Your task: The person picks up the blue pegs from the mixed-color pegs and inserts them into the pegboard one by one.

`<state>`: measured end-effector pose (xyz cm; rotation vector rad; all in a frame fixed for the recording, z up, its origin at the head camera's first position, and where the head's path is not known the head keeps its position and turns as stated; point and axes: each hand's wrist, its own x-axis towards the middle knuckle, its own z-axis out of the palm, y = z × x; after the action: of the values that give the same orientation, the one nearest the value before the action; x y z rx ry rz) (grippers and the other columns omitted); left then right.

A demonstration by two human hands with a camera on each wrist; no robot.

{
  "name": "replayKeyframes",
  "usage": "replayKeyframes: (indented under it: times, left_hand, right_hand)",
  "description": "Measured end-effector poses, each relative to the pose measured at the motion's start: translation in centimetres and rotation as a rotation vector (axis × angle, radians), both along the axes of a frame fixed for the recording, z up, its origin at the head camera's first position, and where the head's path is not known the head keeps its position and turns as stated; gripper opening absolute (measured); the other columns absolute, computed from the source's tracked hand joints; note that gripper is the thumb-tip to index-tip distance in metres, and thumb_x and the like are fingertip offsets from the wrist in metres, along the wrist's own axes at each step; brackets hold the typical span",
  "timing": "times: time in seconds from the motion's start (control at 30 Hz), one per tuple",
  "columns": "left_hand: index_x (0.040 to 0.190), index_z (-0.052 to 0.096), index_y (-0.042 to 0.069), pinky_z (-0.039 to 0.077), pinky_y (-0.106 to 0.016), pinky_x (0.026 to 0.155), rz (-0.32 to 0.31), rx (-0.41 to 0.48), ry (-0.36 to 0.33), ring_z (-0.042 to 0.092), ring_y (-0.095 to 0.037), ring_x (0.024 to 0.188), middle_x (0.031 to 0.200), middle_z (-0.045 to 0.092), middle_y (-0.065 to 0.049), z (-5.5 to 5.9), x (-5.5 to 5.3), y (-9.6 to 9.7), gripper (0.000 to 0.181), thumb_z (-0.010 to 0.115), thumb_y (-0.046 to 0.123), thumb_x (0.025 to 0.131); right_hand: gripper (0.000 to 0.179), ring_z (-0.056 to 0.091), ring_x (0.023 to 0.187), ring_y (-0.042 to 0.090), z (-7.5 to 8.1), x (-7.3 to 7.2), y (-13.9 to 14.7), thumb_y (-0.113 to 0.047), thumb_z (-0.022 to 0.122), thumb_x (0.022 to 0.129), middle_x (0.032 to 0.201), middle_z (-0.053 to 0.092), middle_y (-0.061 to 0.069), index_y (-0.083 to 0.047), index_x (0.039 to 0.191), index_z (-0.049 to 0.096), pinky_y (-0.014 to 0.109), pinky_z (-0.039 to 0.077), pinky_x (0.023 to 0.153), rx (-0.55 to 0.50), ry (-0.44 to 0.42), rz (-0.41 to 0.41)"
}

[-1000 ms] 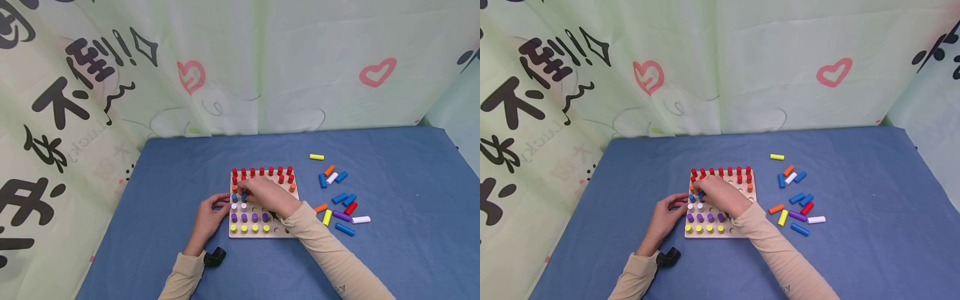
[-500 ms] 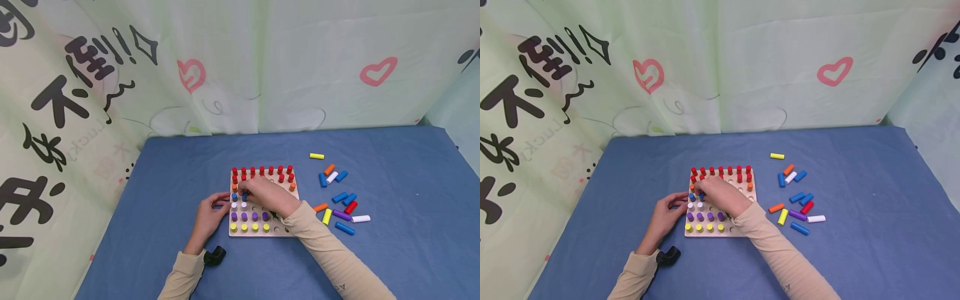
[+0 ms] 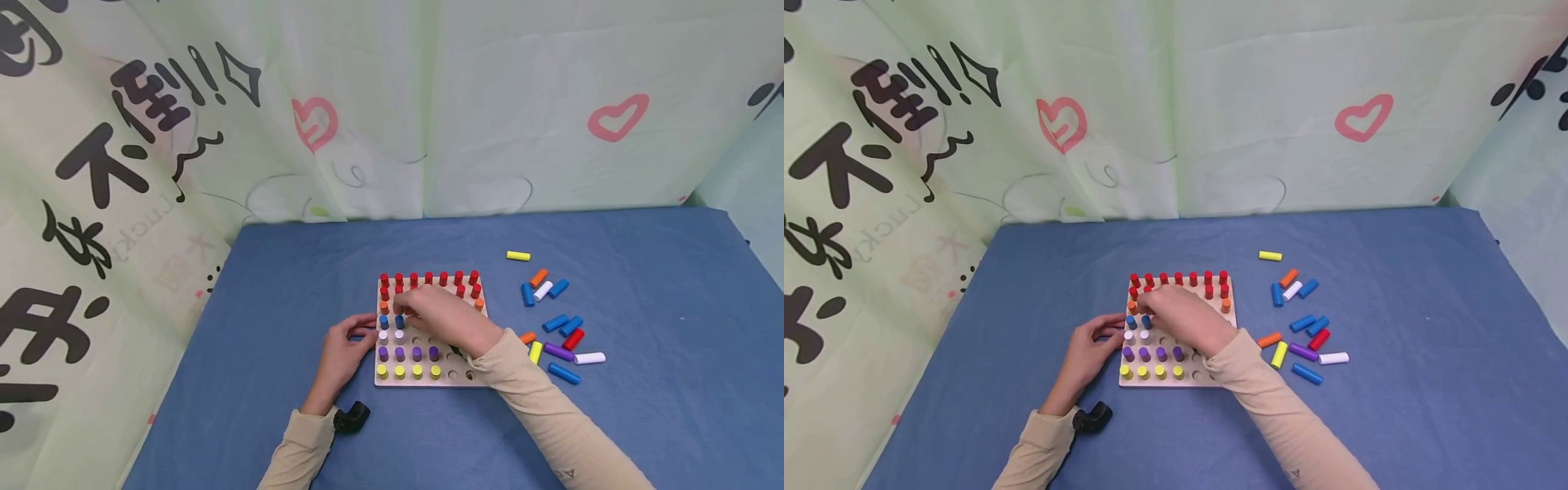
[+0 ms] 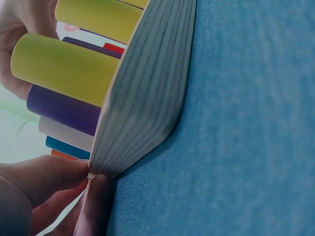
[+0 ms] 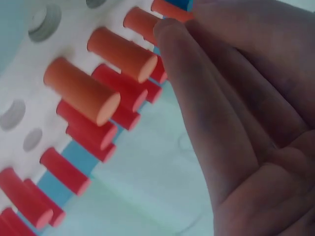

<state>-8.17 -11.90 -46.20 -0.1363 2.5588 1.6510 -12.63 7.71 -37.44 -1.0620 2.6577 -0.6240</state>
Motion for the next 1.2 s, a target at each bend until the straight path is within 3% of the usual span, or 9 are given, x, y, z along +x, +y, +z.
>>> replayKeyframes:
  times: [0.33,0.57,0.8,1.2]
  left_hand:
    - [0.123,0.069,0.009,0.057,-0.035,0.082,0.005,-0.013,0.005,0.066,-0.020,0.097,0.116,0.070,-0.008,0.0,-0.1,0.0,0.031,0.069,0.015,0.093]
    - [0.123,0.069,0.009,0.057,-0.035,0.081,0.013,-0.018,0.007,0.066,-0.019,0.096,0.115,0.071,-0.008,0.0,-0.1,0.1,0.031,0.069,0.014,0.093]
    - [0.123,0.069,0.009,0.057,-0.034,0.080,0.015,-0.024,0.015,0.066,-0.019,0.096,0.115,0.071,-0.008,-0.2,-0.1,0.2,0.031,0.069,0.014,0.093]
    - [0.123,0.069,0.010,0.057,-0.034,0.081,0.018,-0.023,0.006,0.066,-0.019,0.097,0.115,0.071,-0.007,-0.3,-0.3,0.3,0.031,0.069,0.015,0.093]
  right_hand:
    - [0.019,0.064,0.085,0.013,0.7,0.4,1.4,-0.006,0.074,0.088,0.099,0.072,0.005,-0.007,0.106,0.072,0.032,0.055,0.080,-0.028,0.021,-0.037]
    - [0.017,0.064,0.083,0.013,0.8,0.7,2.3,-0.006,0.076,0.086,0.095,0.071,0.003,-0.008,0.102,0.071,0.031,0.055,0.076,-0.027,0.088,-0.042]
    - [0.026,0.067,0.092,0.019,0.9,0.9,3.2,-0.009,0.077,0.086,0.105,0.072,0.007,-0.006,0.111,0.071,0.035,0.057,0.082,-0.022,0.061,-0.091]
    - [0.028,0.068,0.098,0.023,1.2,0.9,5.3,-0.007,0.077,0.085,0.108,0.071,0.009,-0.004,0.112,0.070,0.040,0.056,0.085,0.008,0.068,-0.137]
